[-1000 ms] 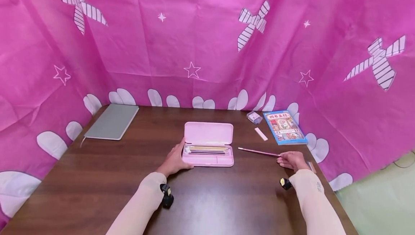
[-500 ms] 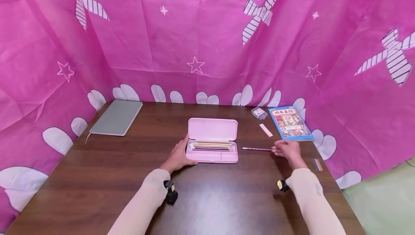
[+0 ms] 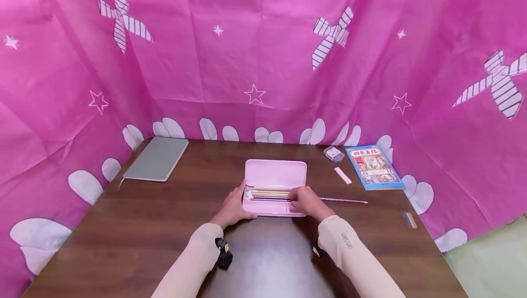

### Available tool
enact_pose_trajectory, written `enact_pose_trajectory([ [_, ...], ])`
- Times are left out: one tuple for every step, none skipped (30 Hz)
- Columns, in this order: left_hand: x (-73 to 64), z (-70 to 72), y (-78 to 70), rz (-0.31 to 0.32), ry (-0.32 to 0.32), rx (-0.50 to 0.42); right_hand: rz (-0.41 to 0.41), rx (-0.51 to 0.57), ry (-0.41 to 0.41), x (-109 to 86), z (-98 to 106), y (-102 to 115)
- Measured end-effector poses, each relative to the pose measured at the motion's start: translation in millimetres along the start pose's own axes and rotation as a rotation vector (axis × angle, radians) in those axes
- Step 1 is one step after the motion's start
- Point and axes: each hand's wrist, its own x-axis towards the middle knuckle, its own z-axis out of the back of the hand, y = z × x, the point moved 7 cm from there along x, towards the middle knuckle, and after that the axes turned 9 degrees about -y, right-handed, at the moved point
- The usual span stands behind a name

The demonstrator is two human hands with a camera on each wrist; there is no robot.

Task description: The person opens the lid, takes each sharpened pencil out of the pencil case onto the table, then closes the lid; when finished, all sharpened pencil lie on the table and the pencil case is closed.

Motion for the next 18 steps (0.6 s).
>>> enact_pose_trajectory([
  [-1.7, -2.2, 0.6, 0.002, 0.005, 0.007, 0.004, -0.018, 0.015, -0.4, -3, 0],
  [-2.9, -4.1, 1.2, 0.001, 0.006, 0.010, -0.002, -0.024, 0.032, -1.1, -6, 0],
  [-3.6, -4.9, 1.1, -0.001, 0.004, 0.012, -0.004, -0.029, 0.047, -0.9, -7, -1],
  [-4.1, -5.2, 0.8, 0.002, 0.003, 0.011, -0.010, -0.031, 0.057, -0.5, -9, -1],
  [-4.2, -5.0, 0.3, 0.002, 0.000, 0.004, -0.015, -0.029, 0.070, -0.1, -9, -1],
  [-4.1, -4.4, -0.6, -0.001, -0.005, 0.005, -0.016, -0.029, 0.081, 0.2, -10, -1],
  [-3.9, -3.6, -1.4, -0.001, -0.009, 0.005, -0.017, -0.028, 0.091, 0.6, -10, 0],
  [-3.7, -2.7, -2.1, -0.004, -0.011, 0.005, -0.024, -0.030, 0.101, 1.0, -10, 0],
  [-3.6, -1.7, -2.8, -0.003, -0.012, 0.005, -0.025, -0.044, 0.109, 1.9, -10, 0],
  [-3.4, -1.0, -3.3, -0.005, -0.011, 0.007, -0.007, -0.070, 0.106, 2.0, -9, 2],
  [-3.3, -0.4, -3.6, -0.008, -0.010, 0.010, -0.004, -0.094, 0.110, 2.5, -9, 3],
  [-3.2, 0.0, -3.6, -0.009, -0.008, 0.015, -0.005, -0.119, 0.114, 2.8, -10, 3],
  [-3.1, 0.3, -3.5, -0.010, -0.006, 0.018, -0.008, -0.146, 0.114, 3.2, -10, 3],
  [-3.1, 0.5, -3.3, -0.010, -0.003, 0.020, -0.016, -0.173, 0.119, 3.7, -11, 2],
  [-3.2, 0.7, -2.9, -0.010, -0.002, 0.021, -0.019, -0.199, 0.121, 4.3, -13, 1],
  [-3.2, 0.9, -2.4, -0.008, -0.001, 0.021, -0.025, -0.218, 0.123, 4.7, -14, 1],
  [-3.2, 1.1, -1.9, -0.006, 0.000, 0.023, -0.051, -0.229, 0.134, 5.5, -16, -1],
  [-3.3, 1.4, -1.5, -0.005, -0.001, 0.023, -0.056, -0.240, 0.133, 6.0, -17, -1],
])
